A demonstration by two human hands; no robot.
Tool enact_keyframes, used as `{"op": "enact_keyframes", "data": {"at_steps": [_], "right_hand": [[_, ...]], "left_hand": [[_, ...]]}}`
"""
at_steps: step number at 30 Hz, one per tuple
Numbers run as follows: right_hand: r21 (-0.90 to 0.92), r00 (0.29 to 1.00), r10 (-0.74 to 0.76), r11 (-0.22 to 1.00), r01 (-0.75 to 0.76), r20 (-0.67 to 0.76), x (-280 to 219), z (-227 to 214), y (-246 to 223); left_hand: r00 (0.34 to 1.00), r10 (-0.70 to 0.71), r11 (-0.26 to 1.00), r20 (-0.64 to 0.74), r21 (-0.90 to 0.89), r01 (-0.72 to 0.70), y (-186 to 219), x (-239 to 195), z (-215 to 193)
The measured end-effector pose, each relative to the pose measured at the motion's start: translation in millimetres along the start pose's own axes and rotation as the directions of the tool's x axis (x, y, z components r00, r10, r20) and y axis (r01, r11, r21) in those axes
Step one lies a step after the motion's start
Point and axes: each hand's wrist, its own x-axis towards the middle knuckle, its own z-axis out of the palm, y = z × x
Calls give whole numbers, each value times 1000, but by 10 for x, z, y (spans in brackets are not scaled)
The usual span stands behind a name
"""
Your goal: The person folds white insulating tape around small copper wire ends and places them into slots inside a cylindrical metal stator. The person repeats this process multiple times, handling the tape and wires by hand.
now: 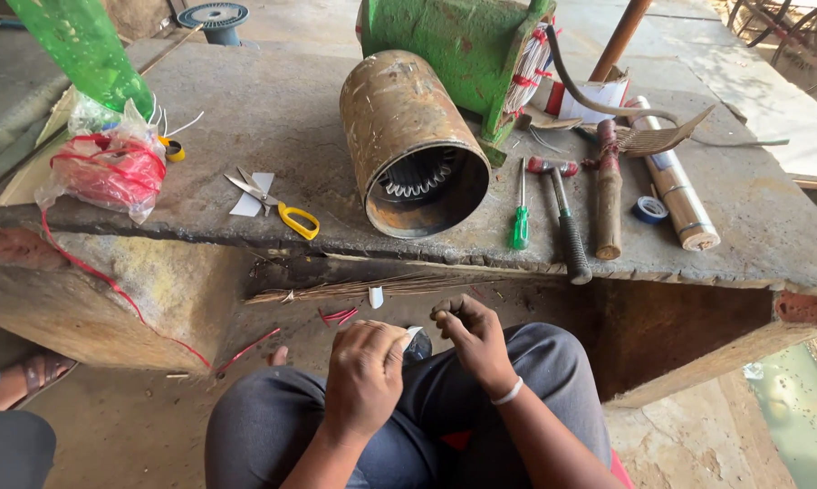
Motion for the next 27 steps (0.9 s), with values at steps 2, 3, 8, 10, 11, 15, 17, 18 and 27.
{"op": "enact_keyframes", "data": {"at_steps": [2,3,8,10,11,15,17,18,27], "right_hand": [[109,991,-2,994,-12,130,-88,-10,-104],[140,988,17,989,-39,151,-122,18,-137],[75,990,-25,997,15,141,-221,173,-226],[19,990,-52,999,50,133,-226,161,-277],[-7,989,-61,998,63,131,-237,170,-296],[-165,989,-137,976,143,50,-235,202,-405],[-155,992,-105,981,114,63,-233,210,-479],[-250,983,-172,951,183,63,-234,214,-517],[-548,863,-433,670,502,260,-315,267,-730]], "left_hand": [[993,-114,990,-19,-85,112,-25,7,11],[988,-152,980,-1,-129,151,-36,-3,19],[977,-214,969,28,-124,215,-46,-35,102],[977,-211,973,29,-85,213,-65,-30,124],[976,-214,975,31,-62,215,-79,-40,127],[967,-237,970,96,-36,241,-104,-66,148],[948,-285,955,143,-39,294,-103,-59,150],[962,-251,967,111,-11,254,-102,-54,144],[942,-271,952,198,199,232,-54,-30,102]]}}
